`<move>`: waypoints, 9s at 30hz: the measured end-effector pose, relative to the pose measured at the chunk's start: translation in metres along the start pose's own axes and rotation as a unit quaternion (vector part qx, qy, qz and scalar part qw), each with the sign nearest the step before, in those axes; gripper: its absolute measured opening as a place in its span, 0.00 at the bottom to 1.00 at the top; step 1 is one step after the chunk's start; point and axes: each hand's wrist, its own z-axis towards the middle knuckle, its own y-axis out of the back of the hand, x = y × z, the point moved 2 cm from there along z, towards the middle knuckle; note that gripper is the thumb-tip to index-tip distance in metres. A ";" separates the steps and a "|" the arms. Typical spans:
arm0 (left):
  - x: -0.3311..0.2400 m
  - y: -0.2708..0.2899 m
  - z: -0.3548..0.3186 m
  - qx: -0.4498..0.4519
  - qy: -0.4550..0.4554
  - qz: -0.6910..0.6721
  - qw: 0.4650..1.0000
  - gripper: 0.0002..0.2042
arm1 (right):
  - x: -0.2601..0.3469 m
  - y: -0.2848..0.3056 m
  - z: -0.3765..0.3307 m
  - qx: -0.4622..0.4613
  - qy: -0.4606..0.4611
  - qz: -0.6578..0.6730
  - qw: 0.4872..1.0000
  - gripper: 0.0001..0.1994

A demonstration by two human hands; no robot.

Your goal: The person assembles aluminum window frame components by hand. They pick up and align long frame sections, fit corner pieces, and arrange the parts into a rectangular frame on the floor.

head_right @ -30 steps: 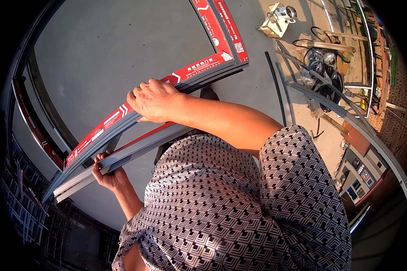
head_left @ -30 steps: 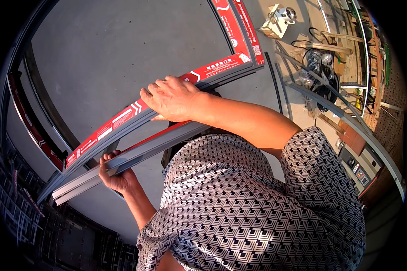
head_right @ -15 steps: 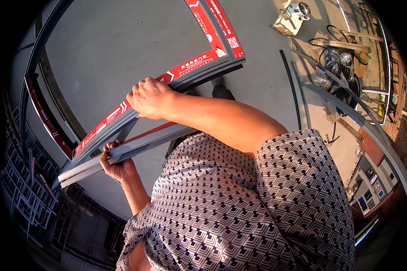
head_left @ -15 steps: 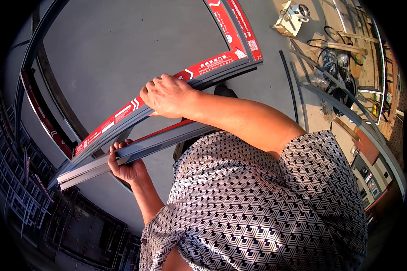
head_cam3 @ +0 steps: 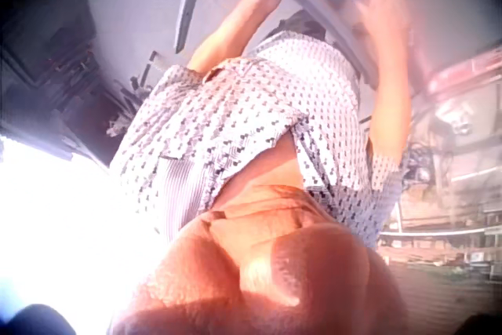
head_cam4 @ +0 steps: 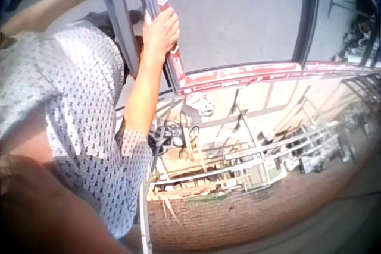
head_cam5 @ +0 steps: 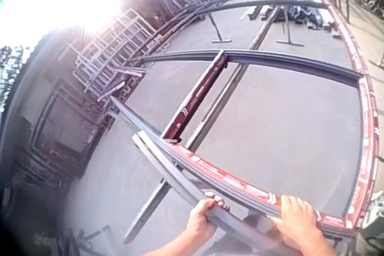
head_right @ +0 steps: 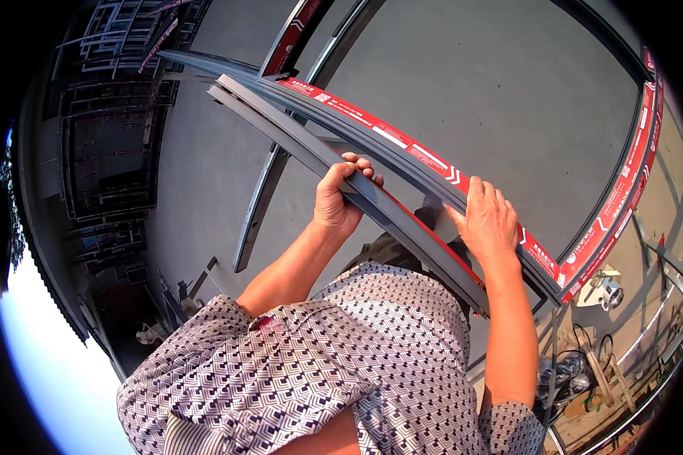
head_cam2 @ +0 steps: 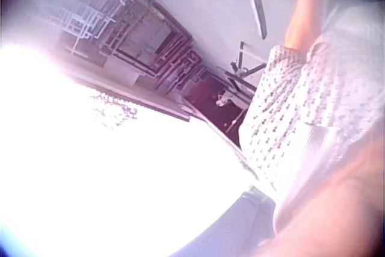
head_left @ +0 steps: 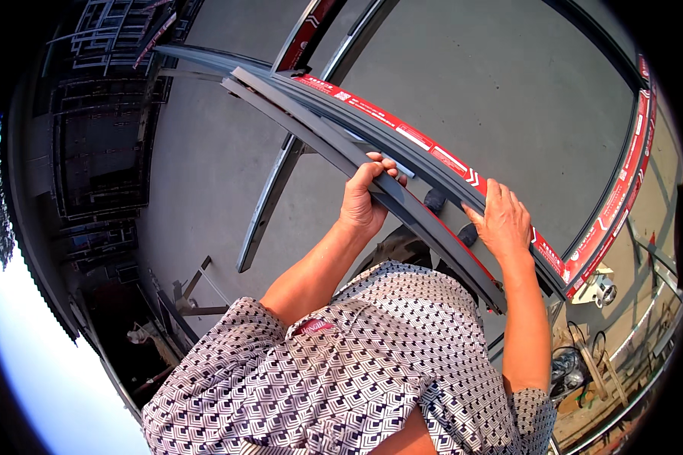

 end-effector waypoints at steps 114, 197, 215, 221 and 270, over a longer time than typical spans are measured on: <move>0.176 -0.448 0.182 -0.086 -0.163 -0.156 0.970 0.10 | -0.386 0.336 0.240 0.124 0.180 0.228 0.949 0.26; 0.146 -0.483 0.316 0.025 -0.239 -0.352 0.904 0.11 | -0.323 0.351 0.390 0.366 0.246 0.227 0.869 0.44; 0.112 -0.461 0.299 -0.028 -0.215 -0.110 0.970 0.27 | -0.360 0.358 0.380 0.417 0.072 0.311 0.851 0.32; 0.090 -0.455 0.253 -0.270 -0.459 0.487 0.692 0.31 | -0.371 0.361 0.381 0.404 0.078 0.283 0.866 0.32; -0.124 -0.369 0.282 -0.265 -0.290 0.470 0.791 0.19 | -0.436 0.328 0.359 0.117 0.060 0.382 0.915 0.41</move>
